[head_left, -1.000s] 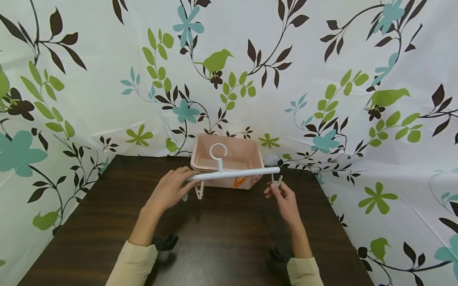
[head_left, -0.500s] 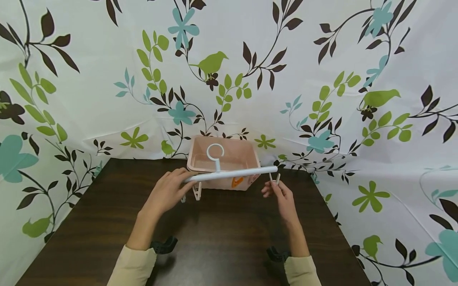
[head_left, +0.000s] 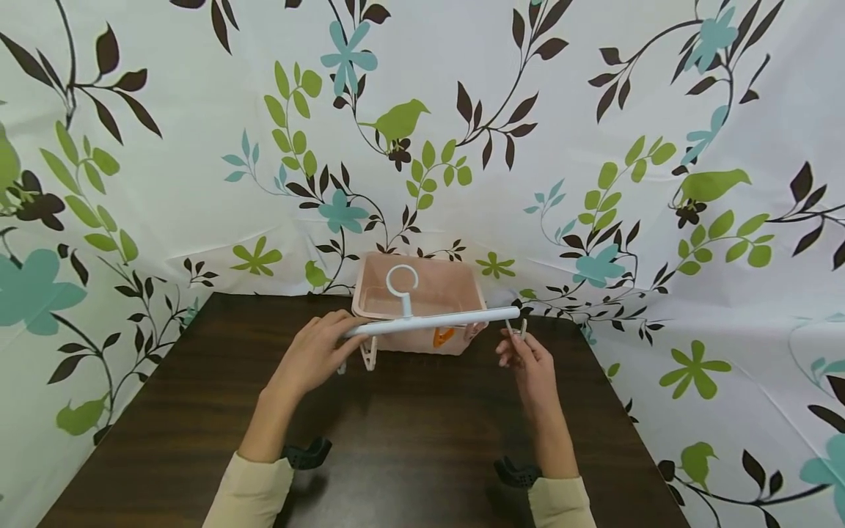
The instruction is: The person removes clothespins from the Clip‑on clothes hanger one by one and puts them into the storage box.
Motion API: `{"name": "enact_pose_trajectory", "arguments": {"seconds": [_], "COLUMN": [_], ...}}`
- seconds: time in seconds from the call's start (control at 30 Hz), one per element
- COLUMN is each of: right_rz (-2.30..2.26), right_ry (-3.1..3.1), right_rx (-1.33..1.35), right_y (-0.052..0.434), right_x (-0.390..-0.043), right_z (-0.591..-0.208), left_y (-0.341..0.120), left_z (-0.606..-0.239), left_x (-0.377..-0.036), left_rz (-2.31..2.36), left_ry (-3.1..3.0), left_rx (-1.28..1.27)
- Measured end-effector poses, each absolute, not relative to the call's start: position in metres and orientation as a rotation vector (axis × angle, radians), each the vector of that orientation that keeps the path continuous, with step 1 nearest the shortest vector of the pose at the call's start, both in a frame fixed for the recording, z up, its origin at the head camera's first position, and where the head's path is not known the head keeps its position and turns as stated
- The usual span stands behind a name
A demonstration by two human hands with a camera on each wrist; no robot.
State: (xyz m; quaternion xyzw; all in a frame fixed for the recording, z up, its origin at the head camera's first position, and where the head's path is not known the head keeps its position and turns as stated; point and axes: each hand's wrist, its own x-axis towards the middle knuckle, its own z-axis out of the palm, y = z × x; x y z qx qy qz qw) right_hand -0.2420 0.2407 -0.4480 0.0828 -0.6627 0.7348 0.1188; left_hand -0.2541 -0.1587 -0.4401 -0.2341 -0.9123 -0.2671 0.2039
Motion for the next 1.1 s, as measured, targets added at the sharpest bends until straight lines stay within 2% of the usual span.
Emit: {"name": "enact_pose_trajectory", "arguments": {"seconds": [1.1], "right_rz": [2.564], "right_ry": [-1.563], "right_rx": [0.348], "right_y": [0.241], "right_x": [-0.242], "right_z": [-0.434], "left_y": [-0.159], "left_z": [-0.437], "left_x": [-0.248], "left_rz": [-0.818], "left_ry": [-2.523], "left_rx": [-0.664]}}
